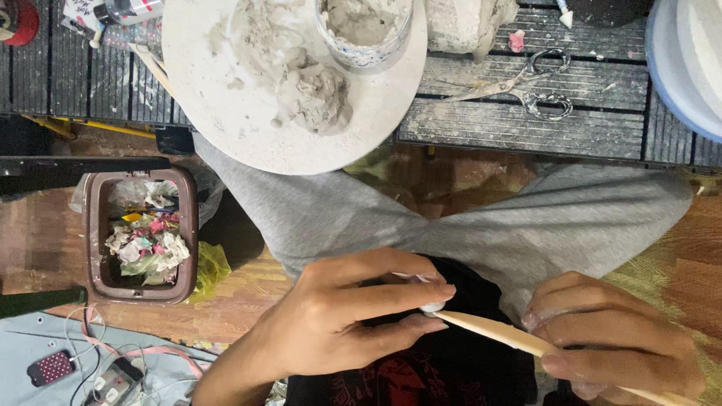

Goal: The person shapes a small piece of clay into a ball, attaches a smaller piece to it, and uses a wooden stick to refine the shape. The person then uses a hair dryer to dry the clay piece.

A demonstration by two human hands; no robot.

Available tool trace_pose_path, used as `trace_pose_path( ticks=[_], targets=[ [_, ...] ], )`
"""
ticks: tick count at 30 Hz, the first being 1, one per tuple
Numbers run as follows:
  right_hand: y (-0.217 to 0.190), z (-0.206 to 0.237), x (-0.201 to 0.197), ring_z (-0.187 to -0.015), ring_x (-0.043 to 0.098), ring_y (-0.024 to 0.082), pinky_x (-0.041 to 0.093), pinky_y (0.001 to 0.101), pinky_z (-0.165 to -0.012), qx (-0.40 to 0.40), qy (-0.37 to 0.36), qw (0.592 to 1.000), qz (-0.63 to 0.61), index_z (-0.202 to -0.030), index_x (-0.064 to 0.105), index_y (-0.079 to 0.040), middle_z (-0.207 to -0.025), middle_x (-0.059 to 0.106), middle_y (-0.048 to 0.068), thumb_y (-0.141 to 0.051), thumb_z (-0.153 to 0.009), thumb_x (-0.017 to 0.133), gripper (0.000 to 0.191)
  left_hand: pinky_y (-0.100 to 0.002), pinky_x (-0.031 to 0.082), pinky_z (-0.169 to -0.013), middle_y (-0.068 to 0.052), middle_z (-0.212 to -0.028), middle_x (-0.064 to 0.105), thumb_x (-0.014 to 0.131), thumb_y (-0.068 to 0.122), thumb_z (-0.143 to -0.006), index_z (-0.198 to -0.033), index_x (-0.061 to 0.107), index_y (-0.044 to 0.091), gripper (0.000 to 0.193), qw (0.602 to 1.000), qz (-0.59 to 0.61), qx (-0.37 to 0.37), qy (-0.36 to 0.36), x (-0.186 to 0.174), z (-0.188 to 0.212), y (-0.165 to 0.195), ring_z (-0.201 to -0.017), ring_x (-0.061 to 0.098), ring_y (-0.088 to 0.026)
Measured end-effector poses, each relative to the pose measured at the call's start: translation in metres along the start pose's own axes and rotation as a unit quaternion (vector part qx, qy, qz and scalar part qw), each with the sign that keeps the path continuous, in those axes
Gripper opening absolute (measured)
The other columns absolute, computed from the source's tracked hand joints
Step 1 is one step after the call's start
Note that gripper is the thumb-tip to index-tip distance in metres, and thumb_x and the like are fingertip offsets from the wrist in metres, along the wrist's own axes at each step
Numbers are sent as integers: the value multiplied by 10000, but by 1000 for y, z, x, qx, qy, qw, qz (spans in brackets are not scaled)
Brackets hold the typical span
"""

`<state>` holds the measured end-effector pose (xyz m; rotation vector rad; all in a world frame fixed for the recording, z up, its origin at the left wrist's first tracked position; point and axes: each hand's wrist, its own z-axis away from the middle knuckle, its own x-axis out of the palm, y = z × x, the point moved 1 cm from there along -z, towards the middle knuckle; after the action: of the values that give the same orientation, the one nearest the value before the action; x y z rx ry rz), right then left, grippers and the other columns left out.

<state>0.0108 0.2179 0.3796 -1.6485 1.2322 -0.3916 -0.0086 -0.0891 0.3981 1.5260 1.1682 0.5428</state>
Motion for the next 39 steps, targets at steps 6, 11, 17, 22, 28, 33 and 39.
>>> trace_pose_path(
  ticks=[6,11,17,22,28,33,39],
  targets=[
    [3,2,-12,-894,736,260,609,471,-774,-19,-31,999,-8,-1043,660,-59,-977,695,74,-178,-1007,636,126,-285,639,-831,-79,-1227,722,854,60,-925,-1251,730,94,351,1000,14,-20,-4,0,0,-1,-1036,769,-210],
    [15,5,-13,-894,749,259,593,453,-760,-59,-8,994,-87,-1020,661,-68,-1001,680,63,-204,-1036,582,159,-288,640,-842,-80,-1241,717,855,62,-923,-1256,726,96,359,1000,8,-15,4,0,0,0,-1032,766,-210],
    [18,6,-7,-845,754,257,600,471,-731,-69,-19,995,-65,-1024,662,-32,-978,675,110,-171,-1008,636,142,-313,638,-854,-75,-1220,716,850,73,-913,-1247,734,111,355,1000,-9,-25,-3,0,-1,1,-1010,763,-210],
    [12,-3,-7,-862,727,250,608,469,-733,-34,-24,999,-31,-1025,689,-57,-957,711,79,-194,-982,666,146,-305,633,-814,-62,-1200,721,850,90,-918,-1219,747,127,320,999,-17,-30,-20,1,-2,0,-960,764,-197],
    [5,-14,-21,-916,718,260,598,467,-765,-22,-133,991,-3,-1086,679,-76,-1001,695,72,-243,-951,709,216,-302,635,-834,-65,-1191,727,847,80,-909,-1195,751,114,303,999,-7,-34,-22,2,-1,-4,-976,770,-200],
    [21,9,-50,-959,709,250,607,460,-770,-67,-107,991,-51,-1141,610,-134,-1098,659,57,-256,-1014,629,177,-305,658,-964,-87,-1279,731,855,30,-898,-1190,737,81,319,996,72,-50,20,5,1,-10,-1141,779,-219],
    [58,54,-24,-774,709,171,609,381,-659,-101,85,989,-69,-1106,578,-122,-970,667,35,-299,-1078,488,200,-286,659,-905,-98,-1243,741,845,-12,-903,-1175,758,69,297,989,138,-48,38,14,8,-17,-1113,775,-211]
  ],
)
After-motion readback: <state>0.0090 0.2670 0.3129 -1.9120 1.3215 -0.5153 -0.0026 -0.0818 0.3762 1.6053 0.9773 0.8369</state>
